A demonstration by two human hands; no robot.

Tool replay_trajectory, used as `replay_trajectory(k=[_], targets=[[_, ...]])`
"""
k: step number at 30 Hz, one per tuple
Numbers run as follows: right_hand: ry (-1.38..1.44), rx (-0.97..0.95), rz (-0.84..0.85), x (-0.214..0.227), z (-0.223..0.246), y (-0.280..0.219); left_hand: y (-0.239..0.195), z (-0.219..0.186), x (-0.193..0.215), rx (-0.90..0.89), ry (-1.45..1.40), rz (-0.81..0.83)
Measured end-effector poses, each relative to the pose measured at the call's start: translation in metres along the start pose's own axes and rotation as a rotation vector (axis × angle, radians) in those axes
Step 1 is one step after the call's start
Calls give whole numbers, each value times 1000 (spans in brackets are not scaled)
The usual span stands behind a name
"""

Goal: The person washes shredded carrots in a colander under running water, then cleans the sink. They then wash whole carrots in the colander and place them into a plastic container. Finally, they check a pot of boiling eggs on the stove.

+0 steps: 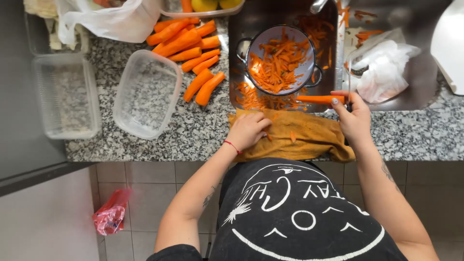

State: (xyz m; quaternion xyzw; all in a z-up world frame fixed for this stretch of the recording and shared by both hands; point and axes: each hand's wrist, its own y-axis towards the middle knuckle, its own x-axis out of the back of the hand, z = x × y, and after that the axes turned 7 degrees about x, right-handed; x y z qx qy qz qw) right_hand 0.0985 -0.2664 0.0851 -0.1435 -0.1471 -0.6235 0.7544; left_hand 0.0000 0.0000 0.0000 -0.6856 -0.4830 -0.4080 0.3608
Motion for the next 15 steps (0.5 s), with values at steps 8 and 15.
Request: replay_trajectory(k=[8, 15], targets=[[234, -304, -45, 7, -37, -36, 8, 12, -34, -71, 112, -216], [252, -490, -203, 46, -47, -67, -14, -2, 53, 137, 174, -234]])
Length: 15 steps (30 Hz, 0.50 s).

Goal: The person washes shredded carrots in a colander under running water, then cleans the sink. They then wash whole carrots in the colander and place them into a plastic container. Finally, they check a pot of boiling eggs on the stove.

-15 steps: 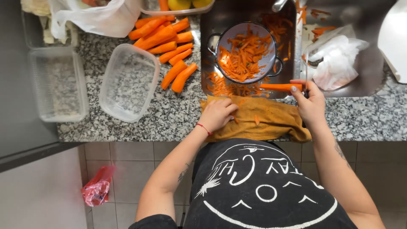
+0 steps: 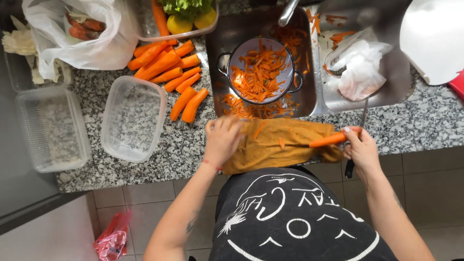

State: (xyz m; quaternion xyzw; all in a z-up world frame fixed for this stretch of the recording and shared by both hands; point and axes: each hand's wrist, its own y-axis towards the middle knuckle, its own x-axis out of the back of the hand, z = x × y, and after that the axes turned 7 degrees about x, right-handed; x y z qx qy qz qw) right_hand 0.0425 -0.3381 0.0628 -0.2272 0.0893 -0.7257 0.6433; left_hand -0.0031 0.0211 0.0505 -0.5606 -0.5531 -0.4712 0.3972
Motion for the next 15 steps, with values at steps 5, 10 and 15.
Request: replay_trajectory(k=[5, 10, 15], targets=[[-323, -262, 103, -8, 54, -21, -70, 27, 7, -147, -170, 373], [-736, -326, 254, -26, 44, -19, -72, 19, -8, -6, -286, 279], [-534, -242, 262, -30, 57, 4, -3, 5, 46, 119, -615, -57]])
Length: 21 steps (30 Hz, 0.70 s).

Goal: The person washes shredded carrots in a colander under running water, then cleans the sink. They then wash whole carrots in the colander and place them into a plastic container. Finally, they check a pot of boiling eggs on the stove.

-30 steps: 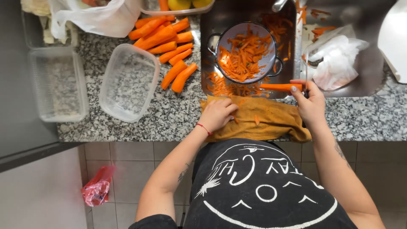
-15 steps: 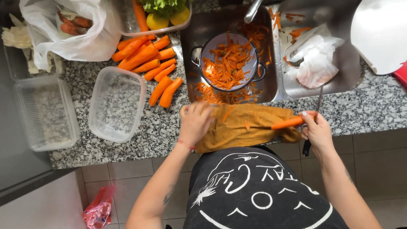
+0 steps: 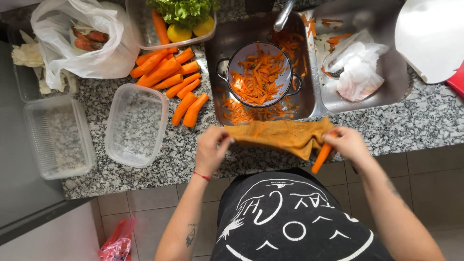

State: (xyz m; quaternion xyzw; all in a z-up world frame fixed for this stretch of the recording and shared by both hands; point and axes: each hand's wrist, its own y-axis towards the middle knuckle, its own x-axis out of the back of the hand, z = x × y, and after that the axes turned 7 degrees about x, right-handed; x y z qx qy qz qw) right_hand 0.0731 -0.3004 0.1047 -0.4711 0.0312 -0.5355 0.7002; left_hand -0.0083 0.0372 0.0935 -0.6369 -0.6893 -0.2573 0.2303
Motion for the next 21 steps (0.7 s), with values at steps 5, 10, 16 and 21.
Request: replay_trajectory(k=[5, 10, 16, 21], targets=[[284, 102, -162, 46, 15, 29, 44, -6, 29, 89, -5, -116], [181, 210, -193, 59, 40, 1, 36, -21, 55, 6, -15, -130], [-348, 138, -160, 55, 15, -23, -26, 16, 28, 123, 147, 329], [-322, 514, -132, 20, 26, -7, 8, -38, -12, 122, -8, 307]])
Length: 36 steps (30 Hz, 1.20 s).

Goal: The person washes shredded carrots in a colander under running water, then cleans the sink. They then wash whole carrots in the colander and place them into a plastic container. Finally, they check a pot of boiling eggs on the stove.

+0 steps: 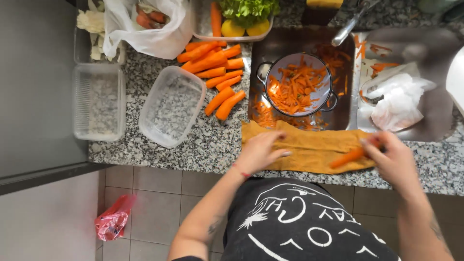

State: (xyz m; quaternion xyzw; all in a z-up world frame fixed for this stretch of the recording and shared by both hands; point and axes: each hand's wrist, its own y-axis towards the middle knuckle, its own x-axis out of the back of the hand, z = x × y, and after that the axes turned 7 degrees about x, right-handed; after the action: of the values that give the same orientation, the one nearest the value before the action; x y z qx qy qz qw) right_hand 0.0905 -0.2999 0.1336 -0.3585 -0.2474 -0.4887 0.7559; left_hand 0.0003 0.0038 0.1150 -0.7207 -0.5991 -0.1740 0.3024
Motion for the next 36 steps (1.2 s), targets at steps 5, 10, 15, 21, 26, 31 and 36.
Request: replay_trajectory(k=[5, 10, 15, 21, 26, 31, 36], targets=[[389, 208, 40, -34, 82, 29, 45, -30, -16, -122, -127, -37], [136, 119, 14, -20, 81, 51, 89, 24, 90, 117, 105, -177], [107, -48, 61, -32, 52, 63, 128, 144, 135, 90, 461, -329], [100, -133, 109, -34, 55, 73, 141, 183, 187, 234, 445, -603], [77, -171, 136, -35, 58, 78, 152, 200, 183, 348, 446, -655], [-92, -167, 210, -37, 47, 83, 142, 174, 179, 268, 230, -795], [-104, 105, 111, -53, -8, 104, 156, 102, 125, -155, 91, -727]])
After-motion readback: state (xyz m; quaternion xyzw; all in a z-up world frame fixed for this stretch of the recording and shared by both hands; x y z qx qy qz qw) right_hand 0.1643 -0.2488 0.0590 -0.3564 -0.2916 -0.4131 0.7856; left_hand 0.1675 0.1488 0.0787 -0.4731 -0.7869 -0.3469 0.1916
